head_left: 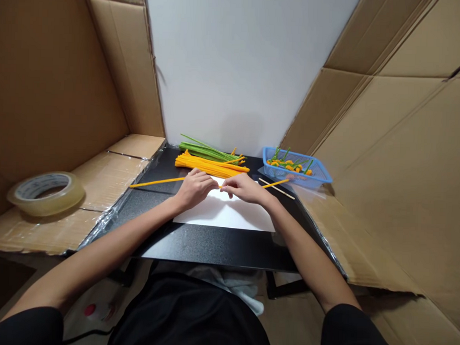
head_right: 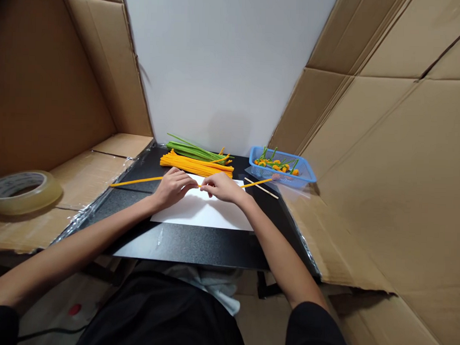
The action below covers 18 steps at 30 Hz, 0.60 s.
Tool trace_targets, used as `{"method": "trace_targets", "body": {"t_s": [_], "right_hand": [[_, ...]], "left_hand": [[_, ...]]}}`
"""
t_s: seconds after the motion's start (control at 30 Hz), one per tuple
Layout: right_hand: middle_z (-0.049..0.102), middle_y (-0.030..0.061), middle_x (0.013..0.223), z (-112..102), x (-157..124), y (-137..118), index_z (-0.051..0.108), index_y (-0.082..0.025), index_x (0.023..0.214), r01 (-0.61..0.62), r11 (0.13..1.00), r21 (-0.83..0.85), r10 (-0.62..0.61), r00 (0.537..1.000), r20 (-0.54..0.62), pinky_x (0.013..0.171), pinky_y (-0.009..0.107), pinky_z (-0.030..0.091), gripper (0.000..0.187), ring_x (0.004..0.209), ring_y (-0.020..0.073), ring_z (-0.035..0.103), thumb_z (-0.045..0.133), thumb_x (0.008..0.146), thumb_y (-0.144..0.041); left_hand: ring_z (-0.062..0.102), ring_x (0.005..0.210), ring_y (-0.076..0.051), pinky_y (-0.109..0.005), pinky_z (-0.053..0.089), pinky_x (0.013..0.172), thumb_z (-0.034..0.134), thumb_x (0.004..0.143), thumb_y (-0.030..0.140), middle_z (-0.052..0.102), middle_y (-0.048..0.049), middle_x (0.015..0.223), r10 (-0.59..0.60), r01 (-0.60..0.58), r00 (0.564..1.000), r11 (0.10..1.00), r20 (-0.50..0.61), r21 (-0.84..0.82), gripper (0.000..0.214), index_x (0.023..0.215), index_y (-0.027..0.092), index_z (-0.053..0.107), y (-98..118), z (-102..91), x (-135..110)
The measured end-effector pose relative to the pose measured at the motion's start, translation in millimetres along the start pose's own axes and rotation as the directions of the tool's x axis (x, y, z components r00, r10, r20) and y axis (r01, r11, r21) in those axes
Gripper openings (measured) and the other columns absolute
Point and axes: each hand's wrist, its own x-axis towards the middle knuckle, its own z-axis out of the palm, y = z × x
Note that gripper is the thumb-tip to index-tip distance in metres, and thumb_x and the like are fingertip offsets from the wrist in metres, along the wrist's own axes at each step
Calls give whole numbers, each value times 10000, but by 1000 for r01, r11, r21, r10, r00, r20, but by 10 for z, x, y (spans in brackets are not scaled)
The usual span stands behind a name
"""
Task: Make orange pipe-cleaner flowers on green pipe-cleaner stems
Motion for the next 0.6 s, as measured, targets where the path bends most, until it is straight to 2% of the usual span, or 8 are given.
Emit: {"method": "trace_targets", "body": {"t_s": [0.13, 0.23, 0.33, 0.43, 0.53, 0.6], "right_hand": [[711, 17, 659, 11, -56, -4, 751, -135, 908, -14, 997, -79, 14, 1000, 2, 642, 213, 382, 262, 609, 111, 573, 506, 967, -209], [754, 18, 778, -28, -134, 78, 752, -193, 961, -167, 957, -236, 163, 986, -35, 699, 214, 413, 281, 690, 123, 638, 493, 993, -298], [770, 81, 974, -128, -213, 315, 759, -202, 958, -415, 831, -371, 356, 908, -220, 771, 258, 433, 274, 888, 197, 685, 510, 974, -318], [736, 177, 1109, -218, -265, 663, 740, -143, 1067, -609, 699, -376, 480, 789, -384, 833, 315, 449, 265, 1053, 277, 664, 521, 944, -227], [694, 237, 1176, -236, -299, 981, 727, -96, 1088, -721, 602, -344, 547, 686, -480, 875, 357, 454, 266, 1142, 318, 625, 540, 915, -172], [701, 222, 1154, -228, -323, 1124, 732, -113, 1046, -745, 585, -321, 558, 657, -507, 882, 370, 453, 237, 1124, 315, 629, 556, 889, -135]], "left_hand": [[621, 723, -157, -328, 357, 737, 541, 1011, 305, 753, -5, 792, 51, -52, 999, 998, 14, 30, 225, 919, 195, 715, -10, 37, -10], [619, 734, -166, -327, 347, 728, 532, 1014, 301, 744, -17, 788, 70, -72, 995, 997, 68, 23, 234, 914, 193, 713, -19, 78, -23], [625, 762, -169, -324, 344, 730, 507, 1019, 252, 745, -30, 832, 65, -62, 984, 998, 163, -20, 230, 921, 185, 704, -7, 143, -52], [623, 775, -172, -321, 348, 731, 490, 1017, 210, 731, -39, 853, 79, -75, 966, 997, 246, -26, 221, 921, 168, 685, 12, 209, -77], [619, 791, -179, -324, 365, 739, 472, 1024, 229, 711, -50, 870, 90, -89, 948, 996, 306, -17, 229, 939, 164, 674, -17, 237, -72], [615, 815, -186, -327, 381, 753, 461, 1019, 228, 701, -59, 891, 93, -91, 938, 996, 335, -21, 231, 962, 170, 677, -98, 218, -55]]}}
